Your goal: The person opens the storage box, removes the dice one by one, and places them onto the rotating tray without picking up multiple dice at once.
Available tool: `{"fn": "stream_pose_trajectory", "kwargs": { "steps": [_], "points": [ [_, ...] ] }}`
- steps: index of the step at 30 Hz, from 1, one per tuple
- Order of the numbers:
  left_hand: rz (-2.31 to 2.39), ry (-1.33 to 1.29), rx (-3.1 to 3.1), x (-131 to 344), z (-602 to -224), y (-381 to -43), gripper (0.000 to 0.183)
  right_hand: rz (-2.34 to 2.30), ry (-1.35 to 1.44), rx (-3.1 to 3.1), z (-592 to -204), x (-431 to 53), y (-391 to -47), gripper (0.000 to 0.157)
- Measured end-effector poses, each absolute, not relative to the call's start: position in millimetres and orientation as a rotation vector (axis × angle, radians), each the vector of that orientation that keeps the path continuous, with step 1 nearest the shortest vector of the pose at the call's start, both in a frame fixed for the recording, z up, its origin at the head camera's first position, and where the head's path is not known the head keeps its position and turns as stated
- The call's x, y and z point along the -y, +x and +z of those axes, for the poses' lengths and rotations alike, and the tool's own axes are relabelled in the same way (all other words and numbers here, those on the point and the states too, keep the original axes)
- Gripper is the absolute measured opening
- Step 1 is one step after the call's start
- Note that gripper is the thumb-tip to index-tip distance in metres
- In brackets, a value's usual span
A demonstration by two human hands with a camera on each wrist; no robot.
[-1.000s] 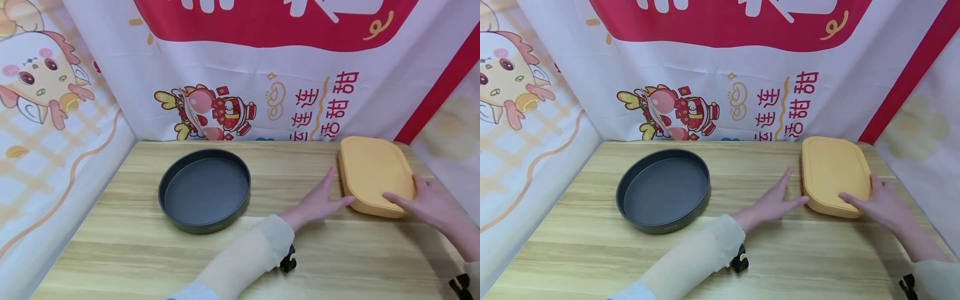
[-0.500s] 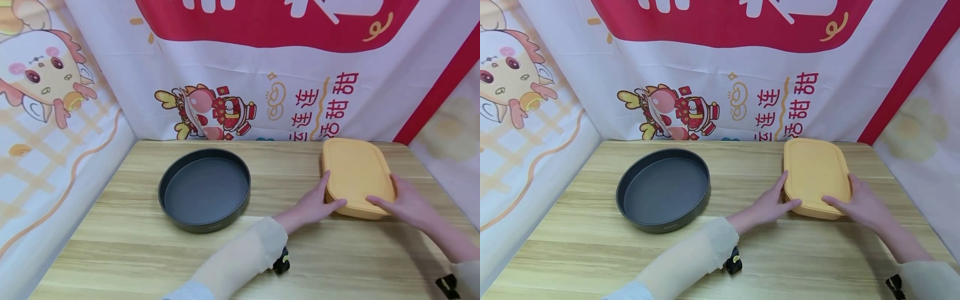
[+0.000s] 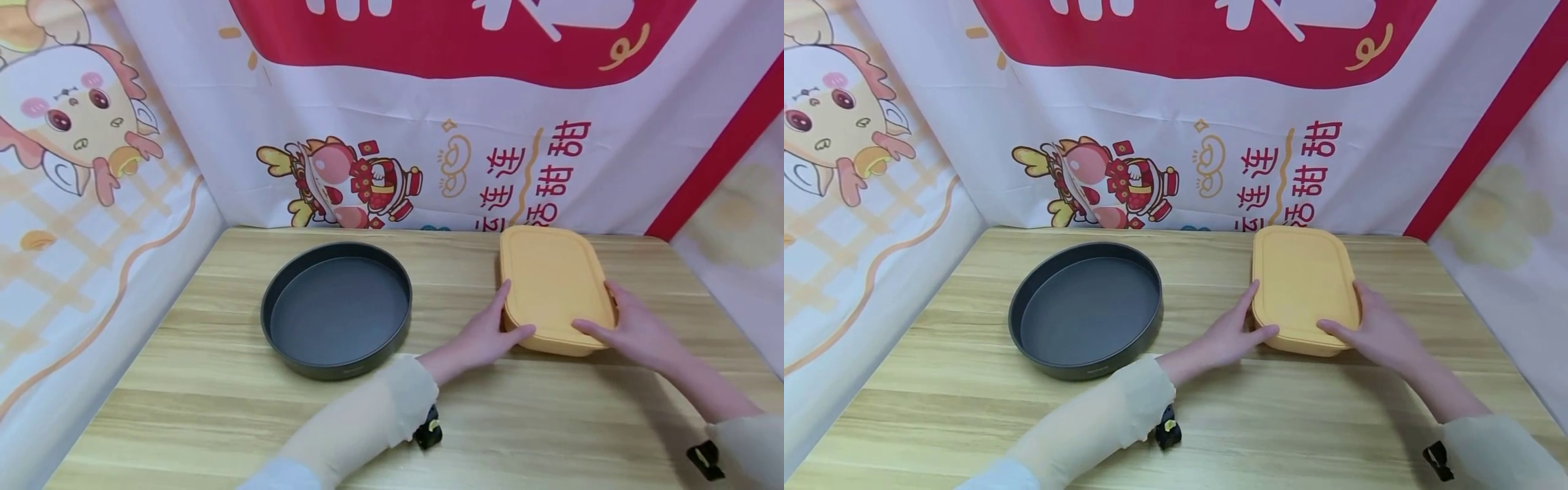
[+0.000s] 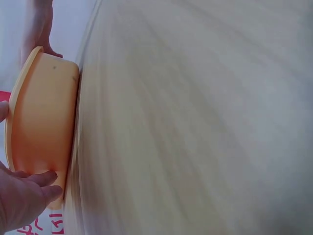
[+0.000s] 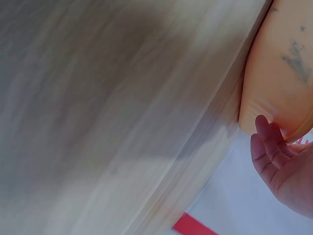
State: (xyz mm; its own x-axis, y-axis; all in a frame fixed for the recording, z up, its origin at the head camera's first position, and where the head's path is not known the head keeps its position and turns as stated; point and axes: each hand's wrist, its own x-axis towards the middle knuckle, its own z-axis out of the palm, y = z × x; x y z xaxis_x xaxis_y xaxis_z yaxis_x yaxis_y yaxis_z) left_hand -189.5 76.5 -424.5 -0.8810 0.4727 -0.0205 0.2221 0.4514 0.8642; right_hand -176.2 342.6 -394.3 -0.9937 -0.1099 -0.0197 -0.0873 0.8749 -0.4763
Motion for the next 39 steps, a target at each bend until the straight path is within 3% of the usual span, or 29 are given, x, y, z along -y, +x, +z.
{"fn": "stream_pose_trajectory", "kwargs": {
  "steps": [15, 39],
  "points": [
    [1.535, 0.428, -2.383, -40, -419, -181, 0.086, -0.727, -0.235, -2.985, -393, -307, -183, 0.111],
    [1.562, 0.439, -2.353, 16, -412, -167, 0.087, -0.728, -0.426, -3.001, -392, -265, -178, 0.103]
  ]
}}
